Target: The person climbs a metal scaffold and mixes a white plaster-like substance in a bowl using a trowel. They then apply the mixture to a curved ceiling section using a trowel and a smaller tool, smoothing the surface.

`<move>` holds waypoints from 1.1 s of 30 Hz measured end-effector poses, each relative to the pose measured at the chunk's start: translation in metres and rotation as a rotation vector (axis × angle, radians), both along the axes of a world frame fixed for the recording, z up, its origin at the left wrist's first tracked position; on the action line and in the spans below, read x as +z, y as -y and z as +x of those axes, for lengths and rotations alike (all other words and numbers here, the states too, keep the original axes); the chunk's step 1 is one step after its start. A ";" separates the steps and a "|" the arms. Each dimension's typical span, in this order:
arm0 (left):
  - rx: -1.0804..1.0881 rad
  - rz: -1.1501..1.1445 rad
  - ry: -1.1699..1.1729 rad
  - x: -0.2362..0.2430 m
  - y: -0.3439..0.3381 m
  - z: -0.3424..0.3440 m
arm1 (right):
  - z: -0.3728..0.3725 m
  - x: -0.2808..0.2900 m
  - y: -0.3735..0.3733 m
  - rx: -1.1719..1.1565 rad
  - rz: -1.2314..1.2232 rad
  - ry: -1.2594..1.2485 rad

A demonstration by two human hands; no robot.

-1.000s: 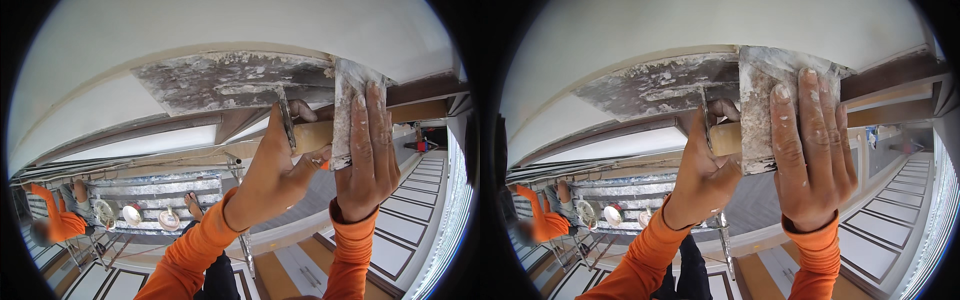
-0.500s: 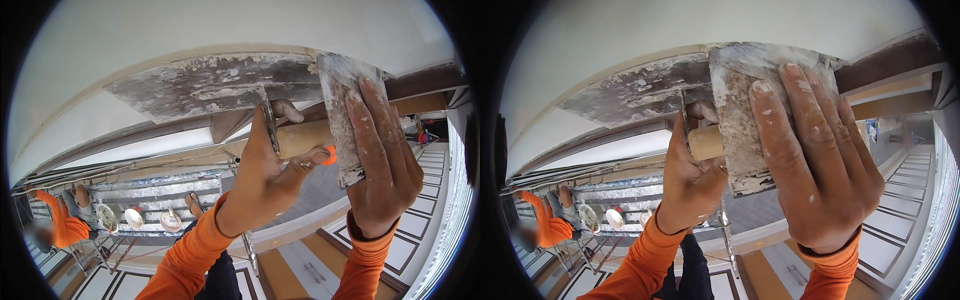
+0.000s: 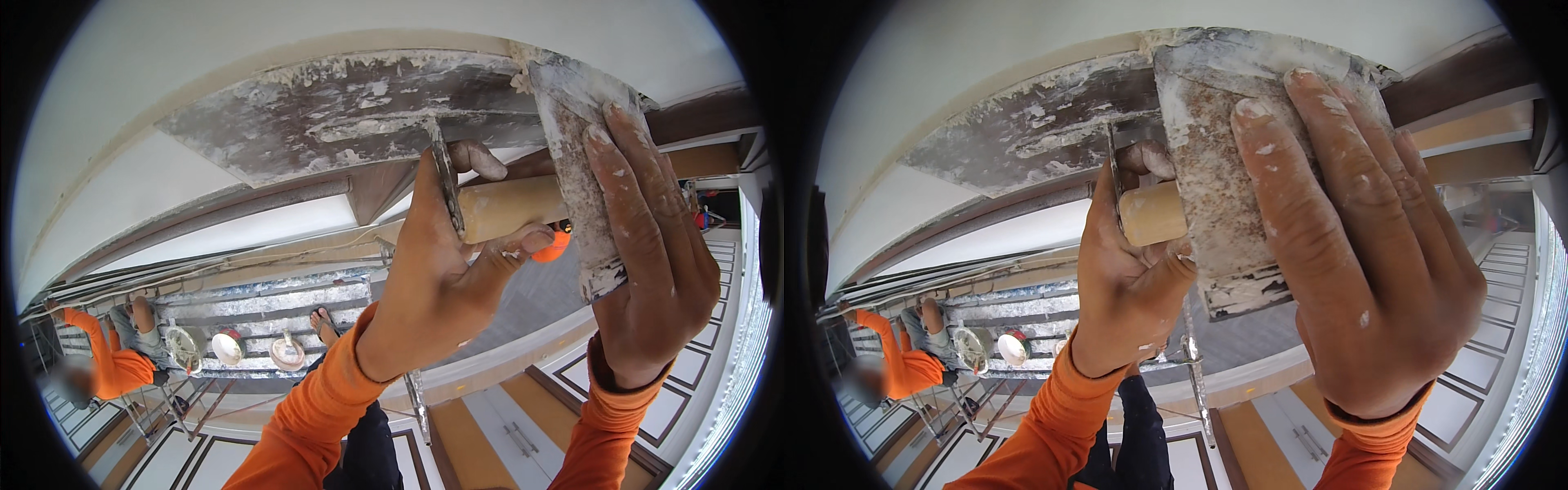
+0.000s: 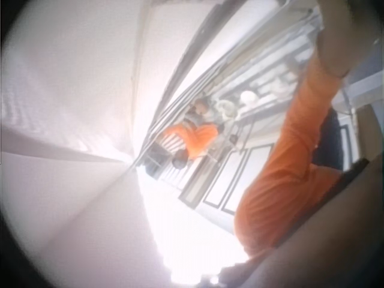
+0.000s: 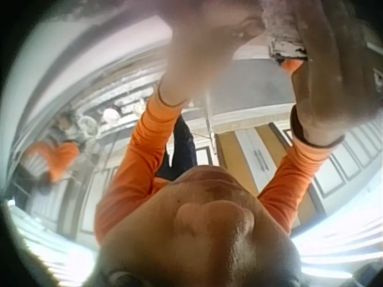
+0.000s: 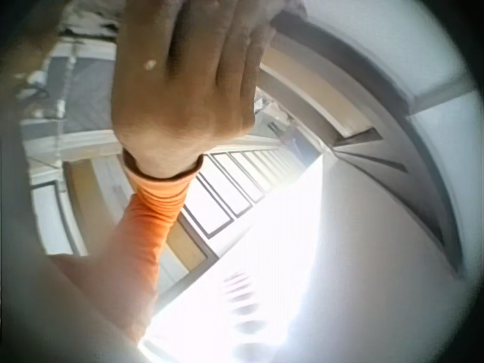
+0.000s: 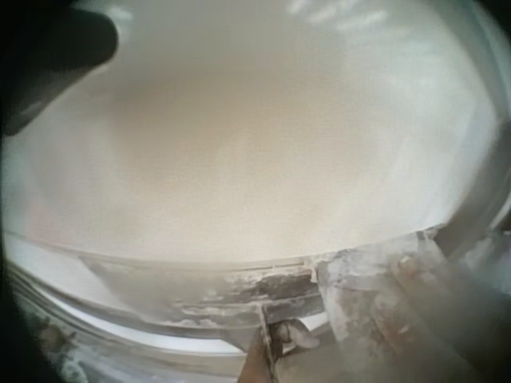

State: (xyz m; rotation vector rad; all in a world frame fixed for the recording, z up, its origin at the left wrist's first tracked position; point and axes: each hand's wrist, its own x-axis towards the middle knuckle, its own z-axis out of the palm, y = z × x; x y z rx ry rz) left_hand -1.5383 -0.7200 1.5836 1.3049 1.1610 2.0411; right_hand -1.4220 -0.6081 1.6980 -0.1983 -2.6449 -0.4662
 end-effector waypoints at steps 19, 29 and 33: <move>-0.051 -0.139 0.398 0.005 -0.006 0.005 | 0.004 0.018 -0.002 -0.010 -0.074 0.125; -0.027 -0.123 0.315 0.004 -0.008 0.003 | 0.014 0.022 -0.004 0.030 -0.243 0.059; -0.017 -0.116 0.276 0.003 -0.011 0.004 | 0.014 0.013 0.001 0.030 -0.180 0.008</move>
